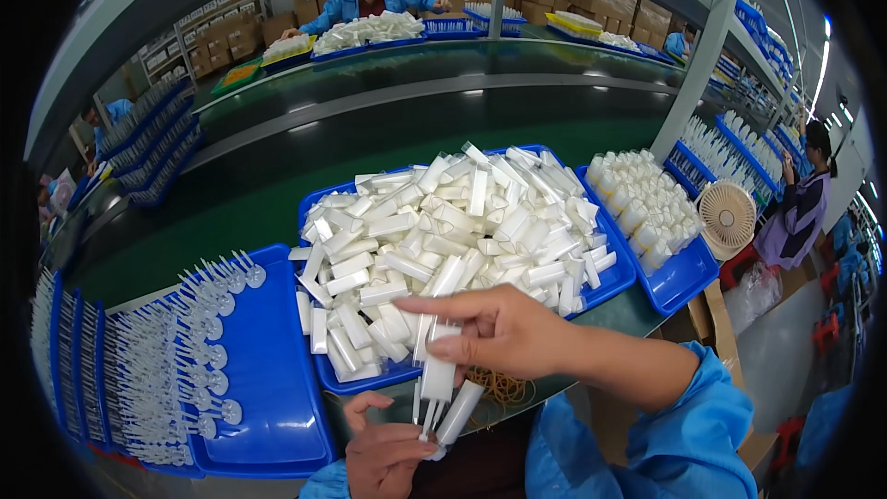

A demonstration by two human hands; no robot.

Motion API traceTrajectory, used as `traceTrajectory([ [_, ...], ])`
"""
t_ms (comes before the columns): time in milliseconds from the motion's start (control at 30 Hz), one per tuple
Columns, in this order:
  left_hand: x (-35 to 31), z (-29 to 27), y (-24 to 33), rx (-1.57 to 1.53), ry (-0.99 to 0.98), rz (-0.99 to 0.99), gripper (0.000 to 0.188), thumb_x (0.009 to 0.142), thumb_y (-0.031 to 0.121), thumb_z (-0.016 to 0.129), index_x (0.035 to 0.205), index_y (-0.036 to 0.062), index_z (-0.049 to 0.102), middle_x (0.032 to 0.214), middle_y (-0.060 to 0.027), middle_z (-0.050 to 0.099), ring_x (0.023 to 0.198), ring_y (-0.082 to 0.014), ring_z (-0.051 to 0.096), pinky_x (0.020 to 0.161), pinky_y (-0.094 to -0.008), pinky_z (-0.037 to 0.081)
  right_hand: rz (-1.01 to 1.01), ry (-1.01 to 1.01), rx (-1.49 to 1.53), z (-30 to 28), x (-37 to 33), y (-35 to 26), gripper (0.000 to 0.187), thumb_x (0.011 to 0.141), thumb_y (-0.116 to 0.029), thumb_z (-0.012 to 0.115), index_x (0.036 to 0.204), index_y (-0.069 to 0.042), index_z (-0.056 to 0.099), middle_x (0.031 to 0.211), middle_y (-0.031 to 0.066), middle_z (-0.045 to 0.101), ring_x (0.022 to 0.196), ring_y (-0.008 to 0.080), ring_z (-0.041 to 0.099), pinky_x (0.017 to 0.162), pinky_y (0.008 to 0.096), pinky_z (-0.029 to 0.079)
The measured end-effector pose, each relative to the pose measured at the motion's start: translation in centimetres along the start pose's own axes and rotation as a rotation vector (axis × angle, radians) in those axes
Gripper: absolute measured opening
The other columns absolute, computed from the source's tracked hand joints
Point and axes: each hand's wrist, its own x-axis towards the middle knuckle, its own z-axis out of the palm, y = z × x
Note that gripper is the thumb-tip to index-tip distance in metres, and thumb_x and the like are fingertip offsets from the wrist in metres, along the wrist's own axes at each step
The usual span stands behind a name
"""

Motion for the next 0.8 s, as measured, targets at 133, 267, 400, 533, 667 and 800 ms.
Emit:
traceTrajectory([
  [133,-0.1,-0.1,-0.1,0.028,0.03,0.019,0.008,0.073,0.007,0.069,0.077,0.0106,0.064,0.086,-0.0063,0.063,0.096,-0.0297,0.052,0.089,-0.0463,0.032,0.1,0.007,-0.121,1.5,-1.0,-0.5,0.045,0.086,-0.003,0.058,0.13,-0.001,0.047,0.099,0.0047,0.063,0.082,0.0112,0.059,0.076,0.025,0.047],
  [267,-1.1,1.3,0.5,-0.081,0.295,-0.06,0.011,0.075,0.011,0.069,0.079,0.0091,0.058,0.099,-0.0108,0.06,0.104,-0.0345,0.046,0.092,-0.0475,0.031,-0.227,-0.101,-0.251,3.3,-1.4,2.1,0.043,0.084,-0.01,0.063,0.126,-0.004,0.053,0.095,0.0077,0.065,0.096,0.0228,0.056,0.089,0.0341,0.039],
  [400,-1.5,0.4,0.4,-0.042,0.208,-0.161,0.018,0.08,0.014,0.067,0.09,0.007,0.053,0.107,-0.0141,0.057,0.11,-0.0355,0.043,0.096,-0.0486,0.029,-0.507,-0.167,-0.548,2.1,0.7,1.9,0.042,0.083,-0.021,0.064,0.123,-0.01,0.057,0.089,0.0065,0.059,0.09,0.0212,0.053,0.08,0.0327,0.04],
  [533,-1.5,-0.2,-0.1,-0.078,0.259,-0.17,0.019,0.081,0.012,0.065,0.092,0.0068,0.05,0.113,-0.0168,0.056,0.121,-0.0363,0.038,0.101,-0.0504,0.023,-0.548,0.331,-1.239,0.3,5.3,0.4,0.03,0.077,-0.026,0.066,0.1,-0.006,0.066,0.114,0.0123,0.049,0.113,0.0297,0.041,0.094,0.0464,0.027],
  [667,-1.1,0.4,0.5,-0.289,0.393,-0.221,0.017,0.081,0.009,0.065,0.089,0.0052,0.051,0.107,-0.0177,0.06,0.124,-0.041,0.035,0.103,-0.0527,0.021,-0.412,0.368,-1.79,-1.4,8.8,1.5,0.03,0.074,-0.023,0.064,0.098,-0.005,0.063,0.127,0.0131,0.044,0.13,0.0313,0.025,0.097,0.051,0.022],
  [800,-1.3,0.1,0.3,-0.303,0.436,-0.268,0.015,0.074,0.006,0.07,0.084,0.0067,0.059,0.091,-0.0107,0.065,0.106,-0.0271,0.049,0.103,-0.05,0.02,-0.362,0.289,-1.896,-1.2,9.8,1.4,0.026,0.071,-0.015,0.064,0.094,-0.004,0.062,0.124,0.0142,0.047,0.131,0.0325,0.026,0.096,0.0503,0.023],
])
